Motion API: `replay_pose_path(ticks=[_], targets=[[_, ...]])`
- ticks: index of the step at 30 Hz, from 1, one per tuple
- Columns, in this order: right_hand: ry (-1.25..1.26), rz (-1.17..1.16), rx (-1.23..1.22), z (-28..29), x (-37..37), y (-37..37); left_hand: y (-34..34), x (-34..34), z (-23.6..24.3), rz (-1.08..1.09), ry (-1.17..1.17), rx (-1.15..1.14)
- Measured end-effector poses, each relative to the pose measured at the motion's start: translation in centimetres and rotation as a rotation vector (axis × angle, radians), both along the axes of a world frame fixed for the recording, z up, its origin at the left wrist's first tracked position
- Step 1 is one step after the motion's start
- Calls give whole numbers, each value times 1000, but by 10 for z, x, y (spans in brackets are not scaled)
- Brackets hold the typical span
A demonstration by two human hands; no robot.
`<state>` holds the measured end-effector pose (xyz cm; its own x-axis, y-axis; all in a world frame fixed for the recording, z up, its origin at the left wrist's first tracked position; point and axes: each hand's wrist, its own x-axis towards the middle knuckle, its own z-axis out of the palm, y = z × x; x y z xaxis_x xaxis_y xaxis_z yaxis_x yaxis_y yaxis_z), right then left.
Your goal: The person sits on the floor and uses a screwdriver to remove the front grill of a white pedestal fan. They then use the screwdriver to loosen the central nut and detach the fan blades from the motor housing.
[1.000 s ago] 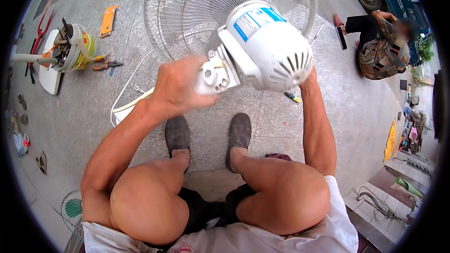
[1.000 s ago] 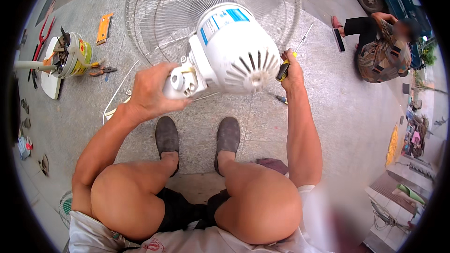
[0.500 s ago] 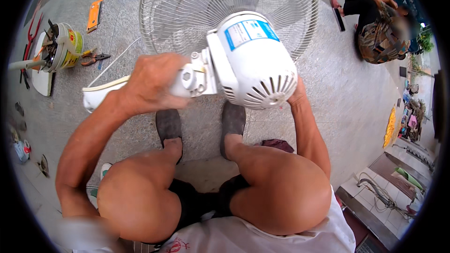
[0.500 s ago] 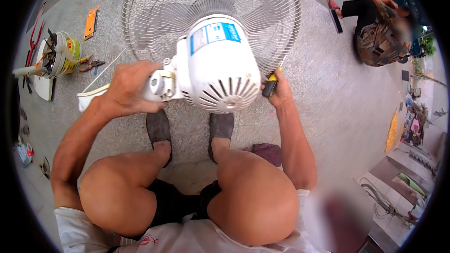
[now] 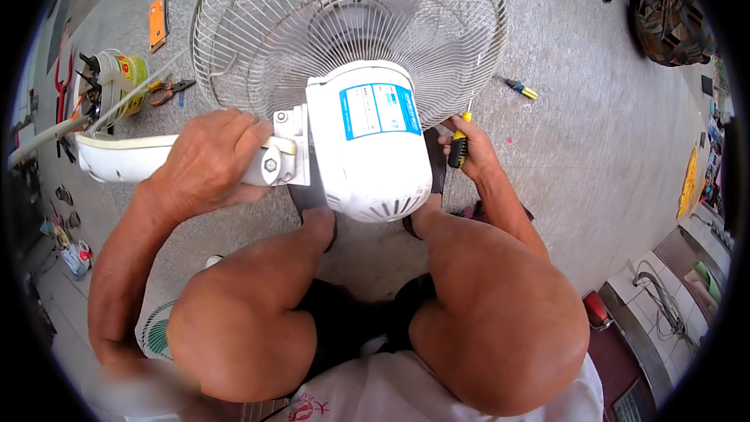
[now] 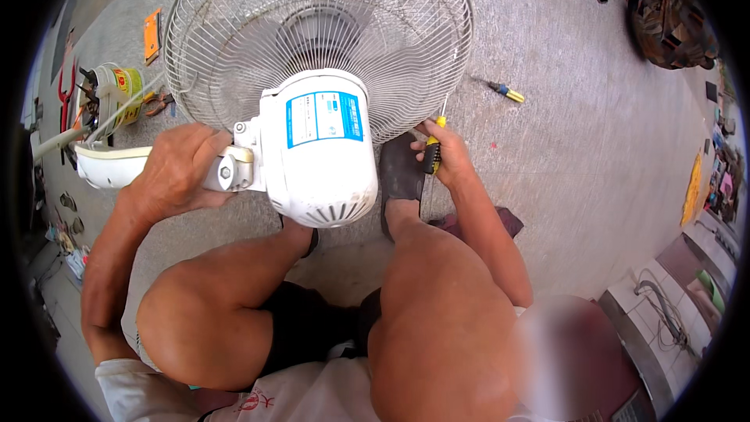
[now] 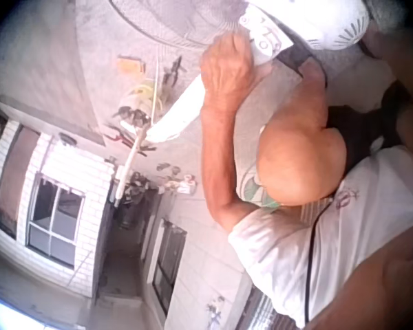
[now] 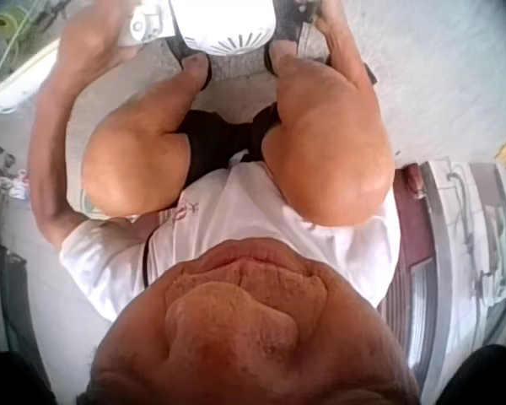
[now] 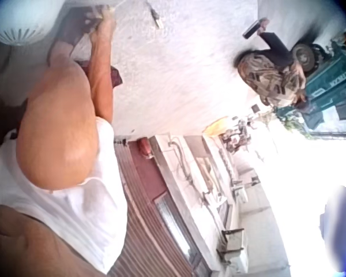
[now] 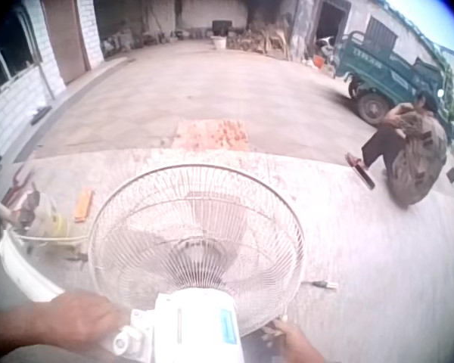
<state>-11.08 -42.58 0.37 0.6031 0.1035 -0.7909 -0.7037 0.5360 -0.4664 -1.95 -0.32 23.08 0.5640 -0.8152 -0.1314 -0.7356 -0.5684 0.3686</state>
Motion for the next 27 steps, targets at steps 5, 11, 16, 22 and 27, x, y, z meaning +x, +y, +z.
replay_pose_path(ticks=[5, 11, 16, 22, 27], targets=[[15, -17, -105, 17, -7, -8, -8, 21, 5, -100, -32, 9], [-129, -180, -342, 30, 28, -33, -34, 51, 16, -167, -13, 25], [-163, 24, -381, 32, 46, -32, -40, 75, 38, -230, -5, 148], [-53, 38, -290, 21, 18, 3, -34, 99, 47, -227, 25, 280], [-71, -14, -258, 12, 27, 6, -42, 128, 40, -160, 40, 403]])
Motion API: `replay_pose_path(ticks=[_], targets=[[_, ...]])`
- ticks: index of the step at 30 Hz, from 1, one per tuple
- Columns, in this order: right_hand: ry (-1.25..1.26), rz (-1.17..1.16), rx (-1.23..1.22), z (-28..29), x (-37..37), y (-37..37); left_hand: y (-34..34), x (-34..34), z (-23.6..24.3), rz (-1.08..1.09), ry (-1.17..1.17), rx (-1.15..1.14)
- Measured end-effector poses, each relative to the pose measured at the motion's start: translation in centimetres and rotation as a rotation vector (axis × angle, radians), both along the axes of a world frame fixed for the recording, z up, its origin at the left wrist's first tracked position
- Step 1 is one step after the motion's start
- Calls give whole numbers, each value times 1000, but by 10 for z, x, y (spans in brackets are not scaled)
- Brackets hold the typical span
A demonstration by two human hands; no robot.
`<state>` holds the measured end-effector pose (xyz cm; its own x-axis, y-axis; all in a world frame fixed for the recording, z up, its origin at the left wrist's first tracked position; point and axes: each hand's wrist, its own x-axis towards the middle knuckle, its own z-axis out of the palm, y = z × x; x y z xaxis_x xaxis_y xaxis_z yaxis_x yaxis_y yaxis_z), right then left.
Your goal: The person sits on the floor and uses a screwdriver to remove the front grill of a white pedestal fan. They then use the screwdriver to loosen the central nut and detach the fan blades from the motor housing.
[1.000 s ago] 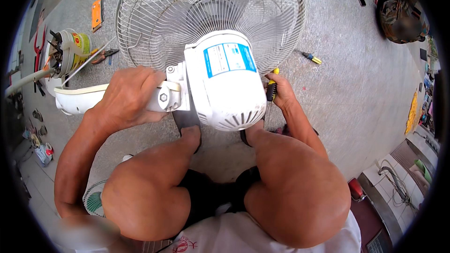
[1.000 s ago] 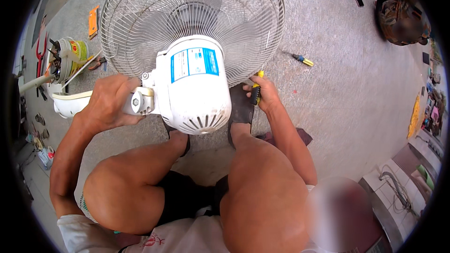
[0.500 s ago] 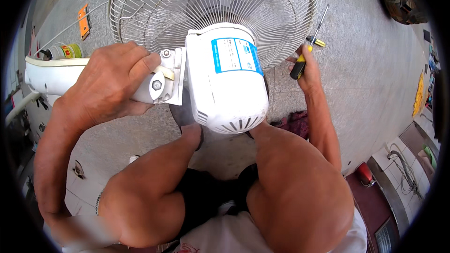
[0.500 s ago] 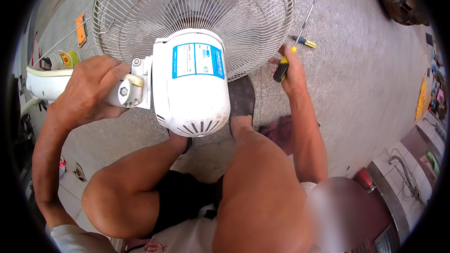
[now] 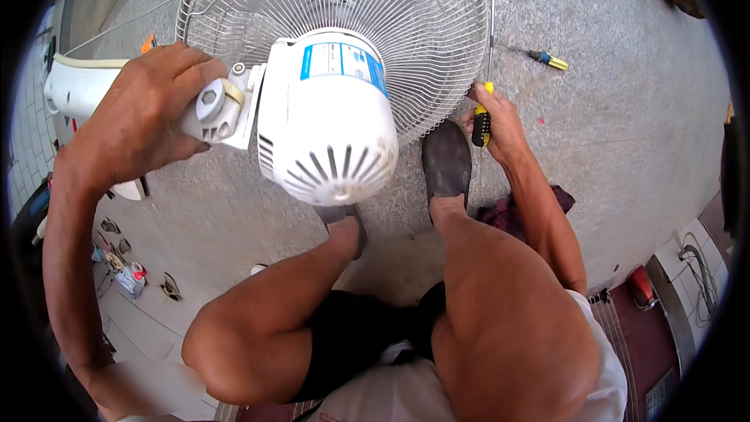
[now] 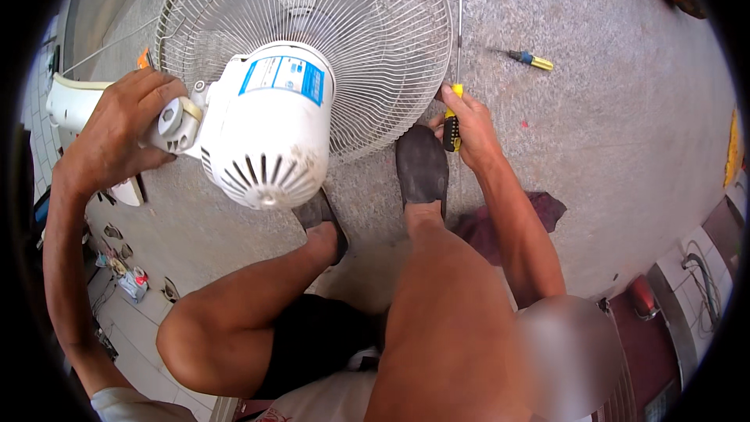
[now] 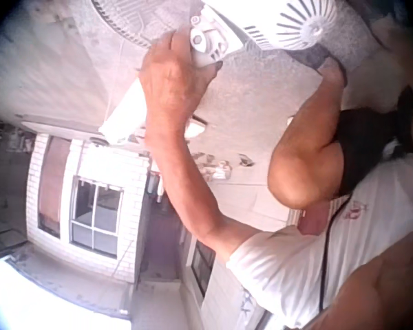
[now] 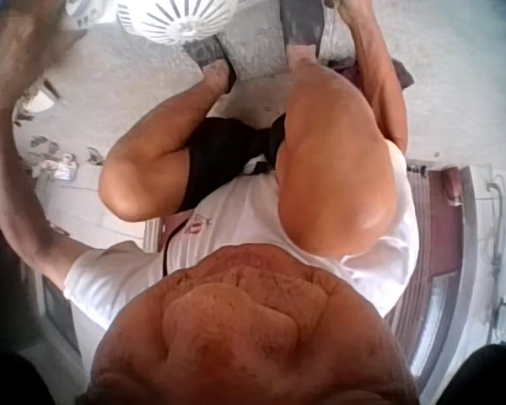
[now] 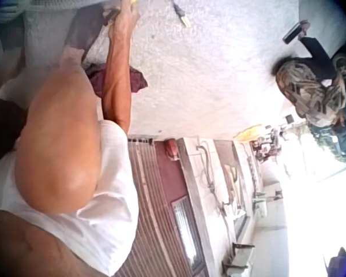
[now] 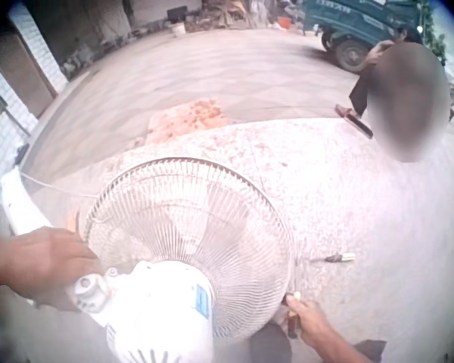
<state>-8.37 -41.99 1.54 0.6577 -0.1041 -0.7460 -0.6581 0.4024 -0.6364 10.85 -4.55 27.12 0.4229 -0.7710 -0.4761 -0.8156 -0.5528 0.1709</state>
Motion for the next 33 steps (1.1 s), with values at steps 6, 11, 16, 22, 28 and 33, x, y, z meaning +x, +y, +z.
replay_pose_path(ticks=[6, 11, 16, 22, 28, 33], targets=[[-17, 94, -207, -7, 23, 3, 3, 42, -28, 314, 200, 171], [-3, 73, -230, -5, 30, 14, 20, 63, -49, 426, 253, 232], [-23, 88, -144, 2, 36, 18, 33, 81, -71, 328, 224, 169], [81, 97, -88, 14, 20, 19, 35, 94, -76, 335, 205, 165], [77, 107, -103, 13, 2, 27, 8, 74, -48, 770, 144, -103], [63, 58, -50, 12, -1, 31, -16, 4, -33, 619, 37, -437]])
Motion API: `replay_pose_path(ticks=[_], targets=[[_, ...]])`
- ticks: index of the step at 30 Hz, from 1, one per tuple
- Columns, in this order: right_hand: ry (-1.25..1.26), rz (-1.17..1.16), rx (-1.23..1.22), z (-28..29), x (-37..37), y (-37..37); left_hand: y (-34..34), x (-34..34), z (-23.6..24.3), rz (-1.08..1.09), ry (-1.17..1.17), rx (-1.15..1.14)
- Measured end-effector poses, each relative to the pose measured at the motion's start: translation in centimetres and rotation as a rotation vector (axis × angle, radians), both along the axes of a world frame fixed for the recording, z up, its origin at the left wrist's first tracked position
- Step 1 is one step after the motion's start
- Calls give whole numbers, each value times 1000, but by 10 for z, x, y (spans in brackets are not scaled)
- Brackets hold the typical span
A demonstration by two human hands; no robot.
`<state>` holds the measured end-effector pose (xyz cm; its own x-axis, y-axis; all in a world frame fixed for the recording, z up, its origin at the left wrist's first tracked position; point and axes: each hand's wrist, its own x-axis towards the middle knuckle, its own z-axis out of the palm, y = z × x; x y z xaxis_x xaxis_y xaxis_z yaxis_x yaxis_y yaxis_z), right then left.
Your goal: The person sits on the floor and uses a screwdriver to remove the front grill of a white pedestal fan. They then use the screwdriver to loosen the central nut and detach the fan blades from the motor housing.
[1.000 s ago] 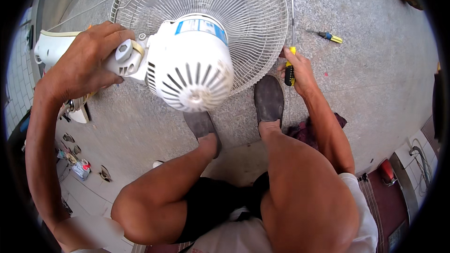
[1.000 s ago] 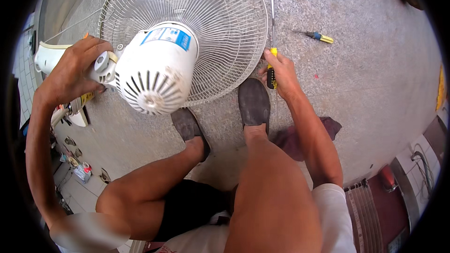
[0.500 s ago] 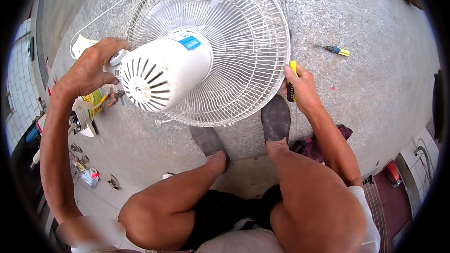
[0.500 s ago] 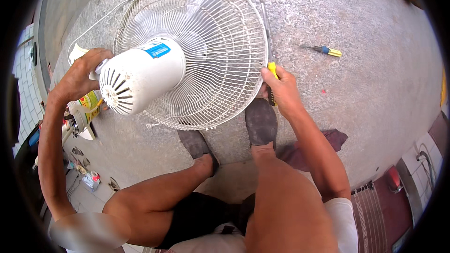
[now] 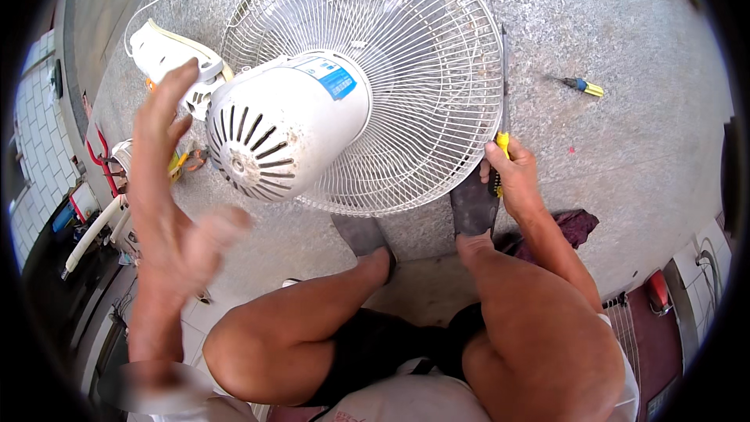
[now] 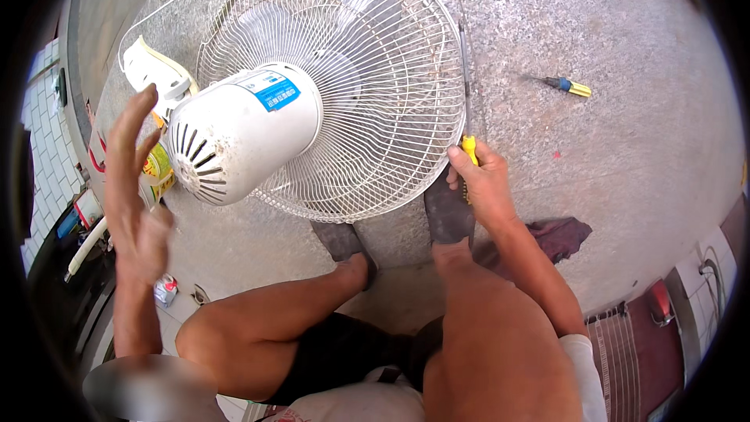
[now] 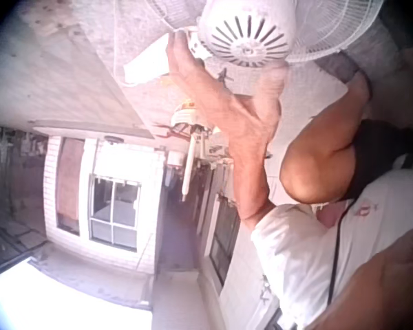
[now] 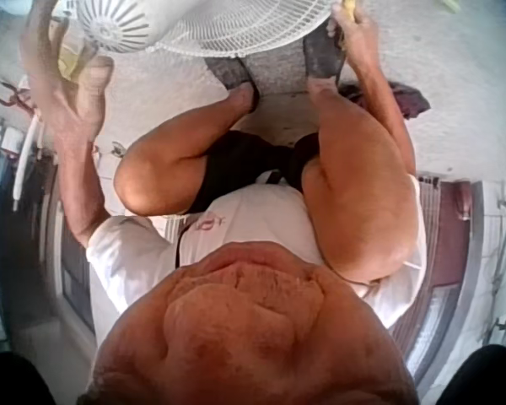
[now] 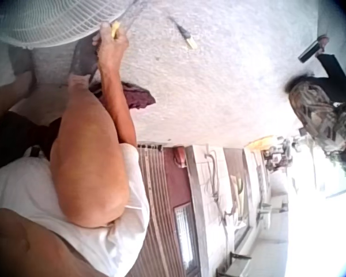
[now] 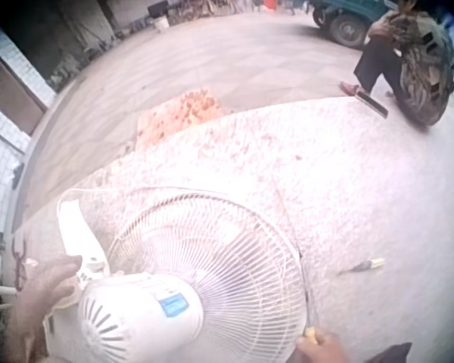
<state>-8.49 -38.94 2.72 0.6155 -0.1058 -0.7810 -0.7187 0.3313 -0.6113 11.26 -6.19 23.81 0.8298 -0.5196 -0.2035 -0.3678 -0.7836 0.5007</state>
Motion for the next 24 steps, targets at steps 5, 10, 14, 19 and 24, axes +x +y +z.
replay_pose_path(ticks=[5, 10, 14, 19, 24], targets=[[9, 61, -25, 2, 0, -5, -20, -21, -25, -66, -110, 21], [25, 47, 7, 4, 1, -9, -27, -20, -43, -111, -188, 62], [44, -16, -11, 1, 8, -9, -28, -19, -45, -177, -241, 77], [71, -89, -30, -5, 27, -17, -29, -18, -43, -174, -196, 83], [51, 69, -101, 2, 28, -23, -25, -17, -43, -222, -192, 76]])
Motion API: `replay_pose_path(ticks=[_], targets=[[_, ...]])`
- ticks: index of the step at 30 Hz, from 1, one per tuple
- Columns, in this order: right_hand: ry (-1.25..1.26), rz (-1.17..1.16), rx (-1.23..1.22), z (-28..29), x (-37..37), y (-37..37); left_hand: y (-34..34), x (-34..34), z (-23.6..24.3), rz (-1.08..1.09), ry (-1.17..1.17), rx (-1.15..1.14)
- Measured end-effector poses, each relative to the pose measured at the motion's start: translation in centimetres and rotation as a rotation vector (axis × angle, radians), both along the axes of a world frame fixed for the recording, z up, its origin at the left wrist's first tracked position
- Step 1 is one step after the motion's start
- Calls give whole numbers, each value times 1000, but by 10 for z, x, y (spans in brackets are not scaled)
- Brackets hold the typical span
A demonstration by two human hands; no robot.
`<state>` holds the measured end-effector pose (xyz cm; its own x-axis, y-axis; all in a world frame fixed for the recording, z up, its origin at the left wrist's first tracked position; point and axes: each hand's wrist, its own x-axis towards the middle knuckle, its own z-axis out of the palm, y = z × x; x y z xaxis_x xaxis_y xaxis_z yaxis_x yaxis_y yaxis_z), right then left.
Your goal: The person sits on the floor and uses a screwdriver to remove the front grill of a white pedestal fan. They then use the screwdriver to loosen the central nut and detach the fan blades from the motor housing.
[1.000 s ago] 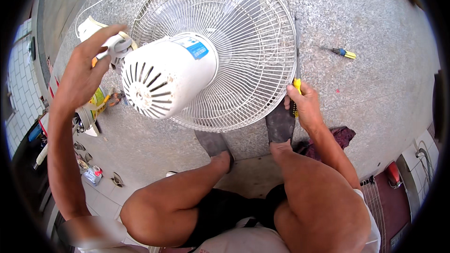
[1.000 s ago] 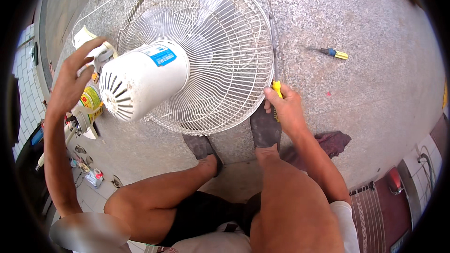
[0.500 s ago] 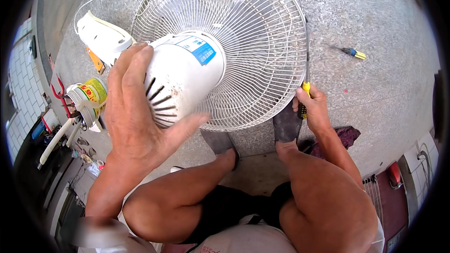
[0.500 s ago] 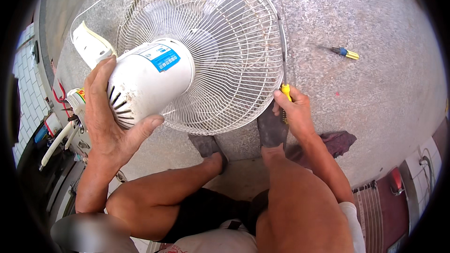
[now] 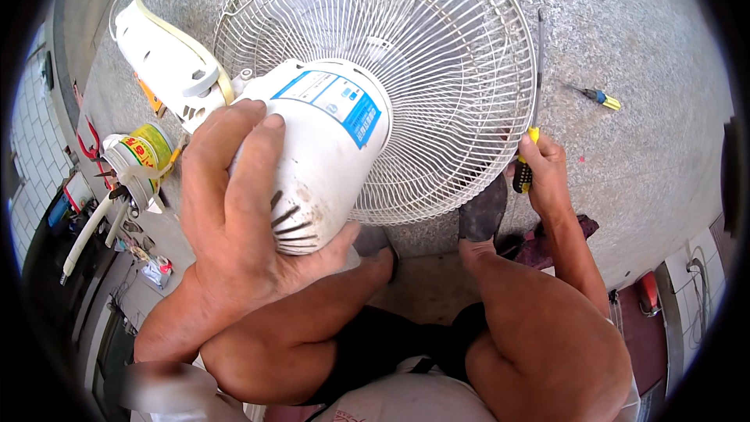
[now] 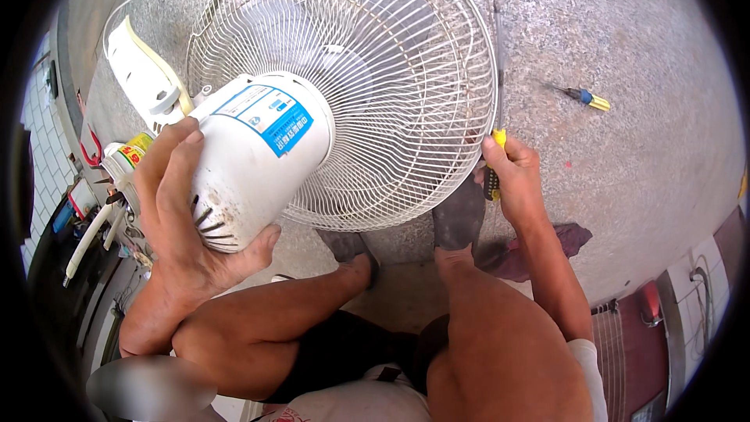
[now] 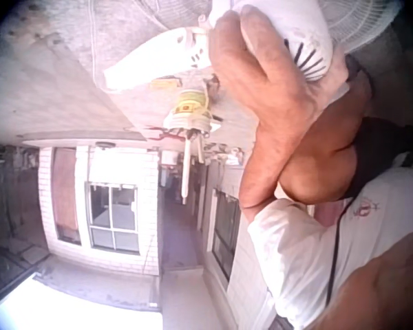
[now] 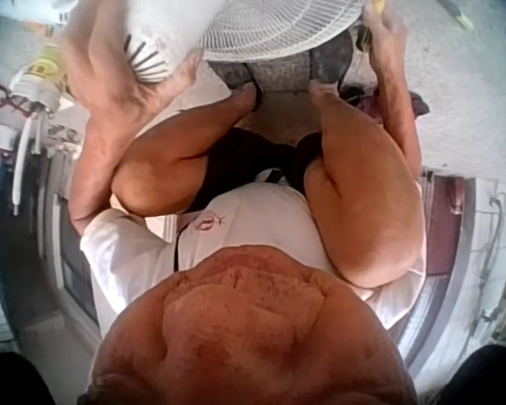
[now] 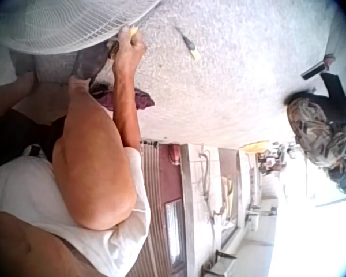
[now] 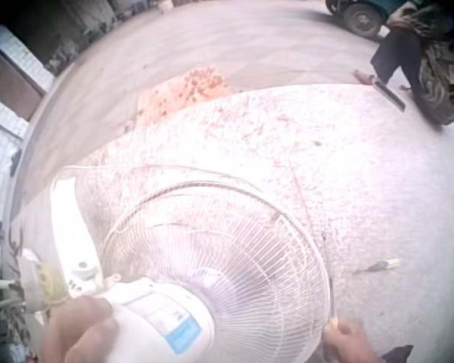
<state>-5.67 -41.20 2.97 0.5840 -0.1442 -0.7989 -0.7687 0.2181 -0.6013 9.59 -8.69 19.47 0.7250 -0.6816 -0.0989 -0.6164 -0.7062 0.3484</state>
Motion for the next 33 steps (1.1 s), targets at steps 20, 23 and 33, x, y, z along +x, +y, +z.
replay_pose_path(ticks=[20, 23, 33], targets=[[-27, 203, -322, 59, 0, -19, 47, -19, 5, -258, 22, -26], [-92, 185, -227, 55, 1, -17, 59, -20, 7, -283, 6, -4], [-443, 470, -401, 98, 16, -54, 46, -14, 10, -324, 35, 42]])
